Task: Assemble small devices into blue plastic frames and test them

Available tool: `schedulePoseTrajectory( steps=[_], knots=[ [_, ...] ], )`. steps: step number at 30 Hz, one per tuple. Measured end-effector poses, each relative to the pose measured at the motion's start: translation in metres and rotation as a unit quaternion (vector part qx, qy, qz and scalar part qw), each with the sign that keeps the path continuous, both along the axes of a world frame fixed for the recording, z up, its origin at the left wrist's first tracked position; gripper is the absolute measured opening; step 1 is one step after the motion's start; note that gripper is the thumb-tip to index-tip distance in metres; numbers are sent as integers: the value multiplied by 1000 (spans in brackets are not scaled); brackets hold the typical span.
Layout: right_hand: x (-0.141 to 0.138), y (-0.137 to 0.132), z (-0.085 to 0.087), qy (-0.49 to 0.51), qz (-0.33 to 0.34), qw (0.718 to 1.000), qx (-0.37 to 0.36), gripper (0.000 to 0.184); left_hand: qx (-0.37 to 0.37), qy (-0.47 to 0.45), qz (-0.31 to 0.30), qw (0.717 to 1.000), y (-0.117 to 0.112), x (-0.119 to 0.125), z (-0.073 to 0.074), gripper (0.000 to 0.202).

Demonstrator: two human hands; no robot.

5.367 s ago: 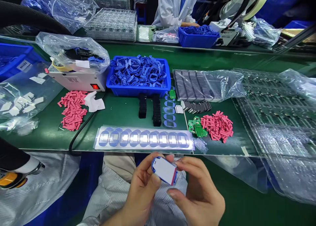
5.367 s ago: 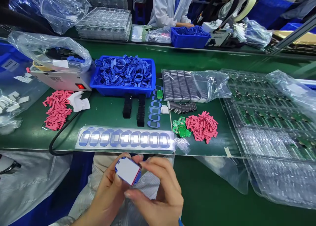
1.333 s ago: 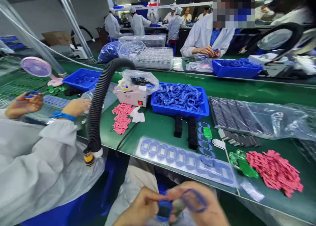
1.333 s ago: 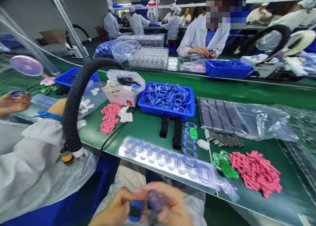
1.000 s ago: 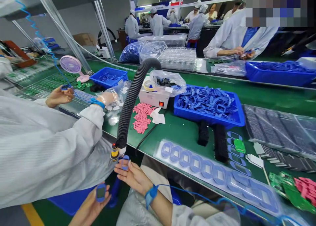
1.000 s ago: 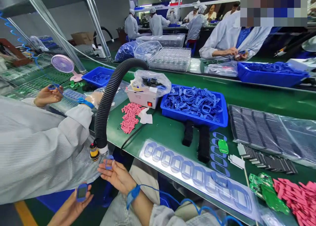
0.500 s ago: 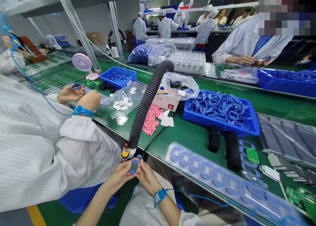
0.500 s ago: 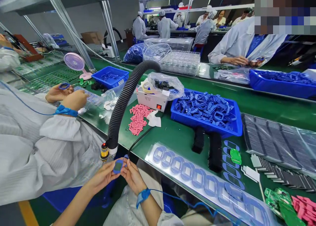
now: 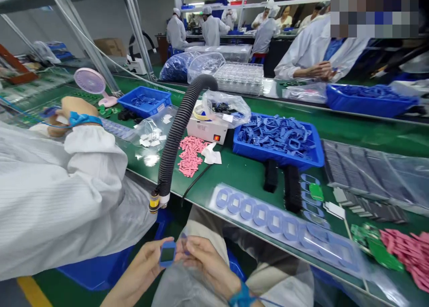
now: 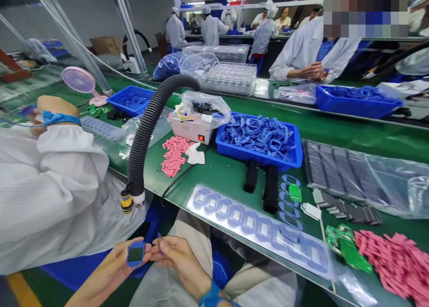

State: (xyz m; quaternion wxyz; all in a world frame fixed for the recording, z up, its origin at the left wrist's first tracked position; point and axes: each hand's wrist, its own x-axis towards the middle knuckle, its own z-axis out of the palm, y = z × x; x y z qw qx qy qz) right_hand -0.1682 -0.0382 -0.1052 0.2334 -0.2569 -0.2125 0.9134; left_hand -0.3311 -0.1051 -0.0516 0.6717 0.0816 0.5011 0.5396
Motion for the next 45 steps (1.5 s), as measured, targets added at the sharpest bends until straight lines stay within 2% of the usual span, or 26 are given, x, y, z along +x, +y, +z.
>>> schedulePoseTrajectory(
  steps=[3,6,8,10,12,15,19,22,24,26,30,31,33,37,41,45],
  knots=[
    [54,-5,30,-12,-115,993,3,34,36,-16,-66,997,15,43,16,22],
    [96,-3,65,21,-239,971,-7,34,60,-80,-83,992,36,87,38,24],
    [115,0,86,38,-279,959,-25,32,64,-120,-88,987,50,114,53,27],
    [129,3,100,47,-286,957,-32,30,66,-158,-98,980,63,139,64,28],
    [140,6,106,42,-293,955,-17,29,64,-181,-116,975,71,158,72,29],
    [151,9,104,-12,-318,946,55,30,58,-210,-125,968,77,177,76,32],
    [161,12,105,-111,-350,911,185,36,42,-243,-102,964,77,191,72,34],
    [169,12,111,-157,-367,880,257,33,29,-249,-68,966,77,198,72,31],
    [175,10,113,-196,-381,847,314,28,31,-237,-55,969,79,201,74,30],
    [178,6,114,-281,-378,794,384,28,41,-195,-46,979,80,203,75,30],
    [170,0,118,-490,-344,610,519,39,56,-56,-38,996,80,205,67,41],
    [166,1,121,-508,-340,573,546,41,62,-25,-39,997,80,205,64,44],
    [157,4,125,-512,-330,531,589,46,90,33,-41,995,79,206,58,44],
    [150,10,129,-515,-316,508,614,52,169,110,-25,979,80,208,54,31],
    [152,11,127,-512,-320,521,603,54,205,145,-16,968,81,208,56,23],
    [156,11,127,-495,-324,543,596,50,236,181,-14,955,80,207,51,20]
  ],
)
